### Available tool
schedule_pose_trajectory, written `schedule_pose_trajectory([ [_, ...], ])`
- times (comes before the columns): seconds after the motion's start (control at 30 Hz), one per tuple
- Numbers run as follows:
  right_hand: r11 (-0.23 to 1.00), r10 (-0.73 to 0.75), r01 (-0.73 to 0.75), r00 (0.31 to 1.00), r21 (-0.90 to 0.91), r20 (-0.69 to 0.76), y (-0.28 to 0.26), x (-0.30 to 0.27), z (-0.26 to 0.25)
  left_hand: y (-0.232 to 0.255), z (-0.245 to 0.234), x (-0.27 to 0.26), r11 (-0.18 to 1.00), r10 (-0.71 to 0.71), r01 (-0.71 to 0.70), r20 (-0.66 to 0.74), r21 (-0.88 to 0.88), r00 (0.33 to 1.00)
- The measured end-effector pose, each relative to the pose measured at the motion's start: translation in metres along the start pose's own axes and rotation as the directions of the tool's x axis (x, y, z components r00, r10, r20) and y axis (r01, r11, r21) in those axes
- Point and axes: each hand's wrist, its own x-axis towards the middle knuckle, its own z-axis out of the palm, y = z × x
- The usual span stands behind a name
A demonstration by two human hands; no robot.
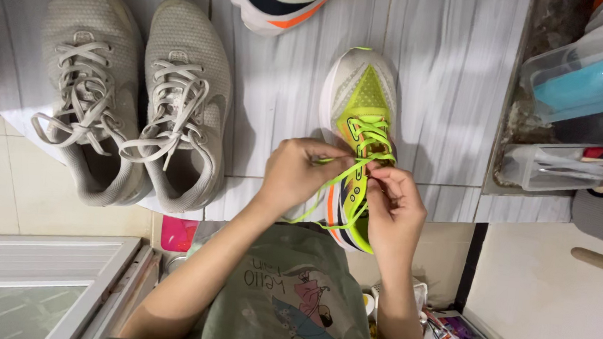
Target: The person removes the laces from a neon green running shoe, then re-laces it through the eyelets and ties the laces. The task is performed by hand on a single shoe placed on a tiled surface.
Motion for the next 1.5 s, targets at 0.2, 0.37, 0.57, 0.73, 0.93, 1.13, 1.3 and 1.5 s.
schedule_pose_trajectory([
  [0.2, 0.997, 0.019, -0.018, 1.000, 0.075, -0.022, -0.004, 0.009, 0.004, -0.006, -0.009, 0.003, 0.986, -0.164, 0.163, 0.048, 0.027, 0.985],
  [0.37, 0.996, 0.046, -0.045, 0.999, 0.080, -0.005, -0.006, 0.014, 0.004, -0.011, -0.002, 0.011, 0.996, 0.003, 0.002, 0.052, -0.085, 0.999],
  [0.57, 0.995, 0.059, -0.059, 0.998, 0.075, 0.006, -0.008, 0.015, 0.003, 0.000, -0.001, 0.013, 0.990, -0.077, 0.074, 0.016, 0.118, 0.997],
  [0.73, 0.994, 0.064, -0.065, 0.998, 0.085, 0.008, -0.009, 0.015, 0.004, 0.009, -0.007, 0.014, 0.976, -0.139, 0.131, 0.036, 0.173, 0.990],
  [0.93, 0.994, 0.066, -0.067, 0.998, 0.085, 0.015, -0.010, 0.015, 0.004, 0.002, -0.004, 0.017, 0.994, -0.031, 0.025, 0.059, 0.106, 0.998],
  [1.13, 0.999, 0.031, -0.031, 0.999, 0.016, 0.009, -0.013, 0.017, 0.005, 0.001, 0.001, 0.019, 0.995, 0.075, -0.081, 0.115, 0.049, 0.991],
  [1.3, 0.991, -0.007, 0.005, 1.000, -0.133, -0.015, -0.020, 0.018, 0.011, 0.014, -0.011, 0.010, 0.999, 0.017, -0.022, 0.157, 0.029, 0.988],
  [1.5, 0.906, -0.098, 0.072, 0.994, -0.417, -0.043, -0.037, 0.016, 0.013, 0.032, -0.002, -0.032, 0.887, 0.399, -0.365, -0.074, 0.281, 0.914],
])
